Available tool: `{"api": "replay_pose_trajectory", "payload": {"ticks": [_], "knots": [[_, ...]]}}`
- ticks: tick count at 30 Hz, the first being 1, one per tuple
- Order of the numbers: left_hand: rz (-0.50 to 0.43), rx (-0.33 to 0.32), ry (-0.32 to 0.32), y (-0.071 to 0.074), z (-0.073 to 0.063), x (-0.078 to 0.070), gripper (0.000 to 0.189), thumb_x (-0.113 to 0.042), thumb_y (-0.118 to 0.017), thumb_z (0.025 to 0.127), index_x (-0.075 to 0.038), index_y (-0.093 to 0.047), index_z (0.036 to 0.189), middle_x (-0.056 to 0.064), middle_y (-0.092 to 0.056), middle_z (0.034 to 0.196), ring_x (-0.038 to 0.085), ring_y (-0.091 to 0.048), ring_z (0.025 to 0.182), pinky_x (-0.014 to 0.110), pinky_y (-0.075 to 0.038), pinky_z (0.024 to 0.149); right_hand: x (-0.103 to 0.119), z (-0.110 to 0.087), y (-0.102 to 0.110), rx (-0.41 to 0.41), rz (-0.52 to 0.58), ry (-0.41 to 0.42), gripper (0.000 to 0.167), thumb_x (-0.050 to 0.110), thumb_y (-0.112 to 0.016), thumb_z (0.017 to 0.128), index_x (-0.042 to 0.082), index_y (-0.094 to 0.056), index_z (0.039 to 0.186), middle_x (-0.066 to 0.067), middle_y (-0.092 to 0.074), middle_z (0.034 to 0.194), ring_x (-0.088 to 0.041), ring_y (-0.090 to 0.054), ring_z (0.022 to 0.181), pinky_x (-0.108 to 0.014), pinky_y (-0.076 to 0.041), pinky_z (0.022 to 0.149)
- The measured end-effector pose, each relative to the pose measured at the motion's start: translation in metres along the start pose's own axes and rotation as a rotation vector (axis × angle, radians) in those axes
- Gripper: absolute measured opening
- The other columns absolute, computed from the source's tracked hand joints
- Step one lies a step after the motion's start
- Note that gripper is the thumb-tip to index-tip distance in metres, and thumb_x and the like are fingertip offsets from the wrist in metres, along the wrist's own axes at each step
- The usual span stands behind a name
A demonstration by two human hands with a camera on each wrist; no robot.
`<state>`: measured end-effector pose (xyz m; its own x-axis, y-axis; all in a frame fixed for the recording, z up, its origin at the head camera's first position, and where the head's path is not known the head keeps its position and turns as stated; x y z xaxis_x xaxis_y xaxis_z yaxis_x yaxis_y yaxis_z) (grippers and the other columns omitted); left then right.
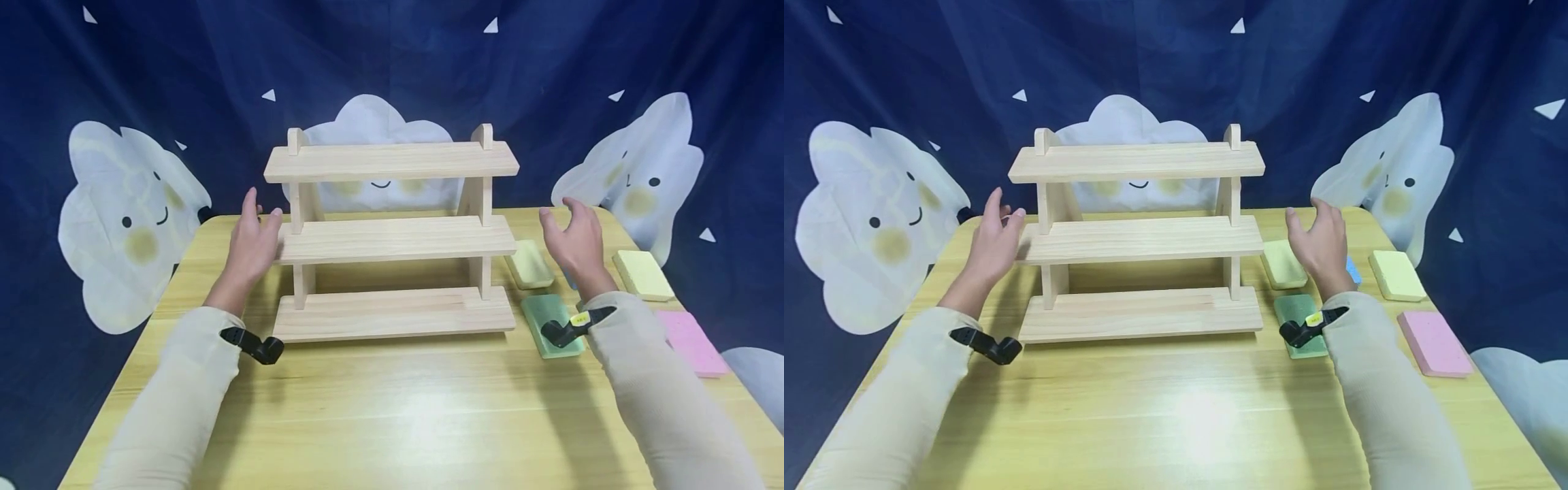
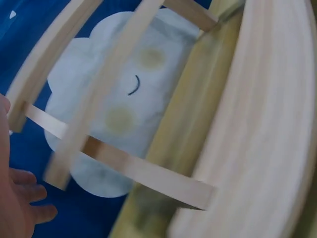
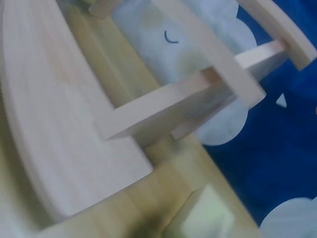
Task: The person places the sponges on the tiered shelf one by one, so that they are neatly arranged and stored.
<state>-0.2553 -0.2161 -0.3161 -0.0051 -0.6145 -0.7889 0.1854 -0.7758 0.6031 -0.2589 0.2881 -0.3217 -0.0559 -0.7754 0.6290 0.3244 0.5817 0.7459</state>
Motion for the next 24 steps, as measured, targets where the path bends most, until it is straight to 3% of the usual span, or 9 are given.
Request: {"api": "replay_pose_trajectory", "payload": {"ticks": [7, 12, 14, 16, 20, 24], "knots": [[-0.224, -0.028, 0.089, -0.017, -0.011, 0.023, 0.067, -0.045, -0.031, 0.098, -0.019, -0.004, 0.152, 0.016, -0.043, 0.139, 0.026, -0.043, 0.124, 0.041, -0.031, 0.105, -0.028, -0.013, -0.018, 0.064, -0.013, -0.07, 0.077, 0.055, -0.038, 0.092, 0.0, -0.027, 0.146, -0.028, -0.029, 0.145, -0.047, -0.026, 0.132, -0.057, -0.022, 0.106], [-0.366, -0.001, 0.16, -0.028, -0.018, 0.033, 0.064, -0.043, -0.03, 0.099, -0.016, -0.007, 0.152, 0.015, -0.032, 0.147, 0.026, -0.035, 0.131, 0.039, -0.025, 0.109, -0.045, -0.024, -0.033, 0.123, -0.042, -0.107, 0.081, 0.055, -0.041, 0.092, -0.004, -0.025, 0.145, -0.032, -0.029, 0.144, -0.049, -0.026, 0.132, -0.059, -0.024, 0.104], [-0.461, 0.014, 0.182, -0.033, -0.021, 0.035, 0.062, -0.04, -0.03, 0.099, -0.015, -0.008, 0.152, 0.012, -0.02, 0.154, 0.026, -0.028, 0.137, 0.041, -0.023, 0.112, -0.051, -0.027, -0.04, 0.14, -0.065, -0.117, 0.081, 0.054, -0.043, 0.092, -0.006, -0.026, 0.144, -0.032, -0.03, 0.143, -0.049, -0.026, 0.132, -0.059, -0.024, 0.105], [-0.566, 0.015, 0.2, -0.038, -0.022, 0.037, 0.06, -0.036, -0.03, 0.1, -0.013, -0.011, 0.152, 0.012, -0.02, 0.154, 0.024, -0.029, 0.136, 0.041, -0.024, 0.111, -0.055, -0.03, -0.045, 0.155, -0.079, -0.128, 0.081, 0.052, -0.045, 0.092, -0.007, -0.027, 0.144, -0.033, -0.03, 0.143, -0.049, -0.025, 0.132, -0.058, -0.024, 0.105], [-0.79, 0.007, 0.227, -0.049, -0.024, 0.039, 0.052, -0.031, -0.032, 0.101, -0.011, -0.024, 0.149, 0.014, -0.036, 0.141, 0.021, -0.041, 0.125, 0.038, -0.031, 0.108, -0.063, -0.032, -0.054, 0.173, -0.123, -0.154, 0.082, 0.05, -0.049, 0.091, -0.009, -0.025, 0.143, -0.036, -0.03, 0.14, -0.05, -0.027, 0.13, -0.058, -0.024, 0.106], [-0.868, 0.0, 0.247, -0.056, -0.026, 0.041, 0.049, -0.031, -0.036, 0.101, -0.005, -0.035, 0.142, 0.008, -0.046, 0.124, 0.015, -0.047, 0.112, 0.032, -0.034, 0.104, -0.069, -0.032, -0.059, 0.201, -0.188, -0.173, 0.085, 0.049, -0.051, 0.09, -0.014, -0.024, 0.141, -0.039, -0.032, 0.135, -0.051, -0.03, 0.127, -0.057, -0.027, 0.104]]}}
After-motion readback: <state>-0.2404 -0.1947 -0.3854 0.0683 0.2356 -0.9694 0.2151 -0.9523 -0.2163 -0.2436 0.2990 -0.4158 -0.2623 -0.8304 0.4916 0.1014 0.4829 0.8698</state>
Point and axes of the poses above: each hand's wrist, its own z-axis towards the middle knuckle, its own y-axis out of the back of the hand, x = y × z, the point moved 4 cm from there along z, towards the middle knuckle
